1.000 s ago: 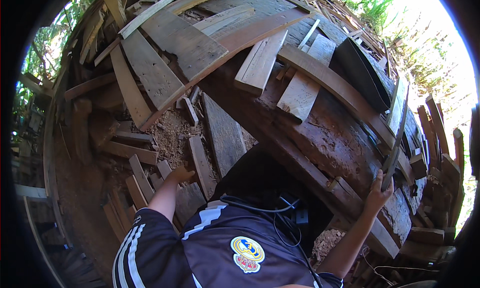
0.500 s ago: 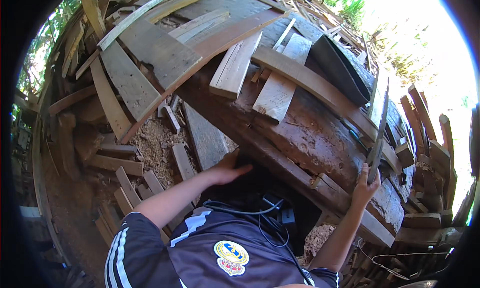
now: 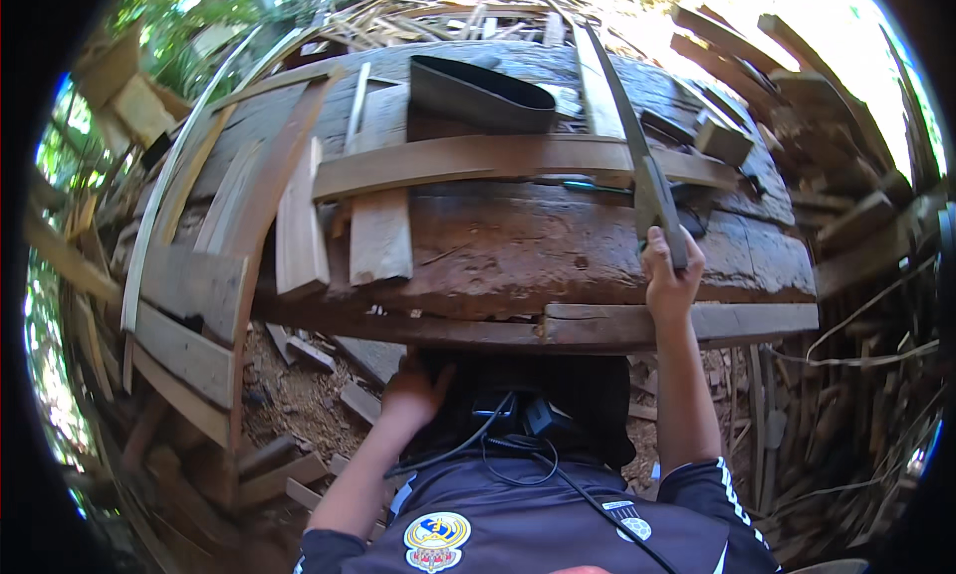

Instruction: Using a handsaw and a hacksaw to cut through wooden planks on an outdoor workbench.

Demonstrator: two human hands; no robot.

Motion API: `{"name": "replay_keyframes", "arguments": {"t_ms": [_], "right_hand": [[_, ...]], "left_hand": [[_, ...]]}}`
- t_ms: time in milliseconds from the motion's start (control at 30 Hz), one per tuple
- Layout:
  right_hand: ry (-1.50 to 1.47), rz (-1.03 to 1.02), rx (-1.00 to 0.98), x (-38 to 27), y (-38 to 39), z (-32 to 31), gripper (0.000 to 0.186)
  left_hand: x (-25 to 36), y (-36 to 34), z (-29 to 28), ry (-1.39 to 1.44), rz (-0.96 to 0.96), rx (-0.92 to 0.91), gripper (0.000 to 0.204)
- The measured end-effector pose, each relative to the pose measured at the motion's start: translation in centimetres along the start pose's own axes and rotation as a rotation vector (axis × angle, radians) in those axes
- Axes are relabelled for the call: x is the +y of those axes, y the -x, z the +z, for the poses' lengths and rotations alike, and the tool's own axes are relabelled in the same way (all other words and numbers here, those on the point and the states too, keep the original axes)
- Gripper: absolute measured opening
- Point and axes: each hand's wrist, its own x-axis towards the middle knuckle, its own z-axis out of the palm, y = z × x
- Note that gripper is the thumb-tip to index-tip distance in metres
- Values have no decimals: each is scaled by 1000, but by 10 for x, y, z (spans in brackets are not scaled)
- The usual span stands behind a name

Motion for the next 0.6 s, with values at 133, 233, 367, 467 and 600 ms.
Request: {"name": "replay_keyframes", "arguments": {"t_ms": [133, 233, 367, 467, 600], "right_hand": [[68, -329, -38, -5, 7, 12, 13], [157, -532, -125, -31, 13, 33, 12], [53, -733, -193, -53, 27, 71, 18], [-291, -507, -526, -83, 52, 101, 24], [-345, -693, -753, -128, 62, 142, 52]], "left_hand": [[22, 20, -50, -248, -15, -183, 78], [51, 38, -123, -217, 108, -413, 59], [107, 63, -152, 414, 655, -91, 73], [131, 72, -140, 433, 797, 300, 110], [115, 95, -127, 537, 668, 553, 142]]}}
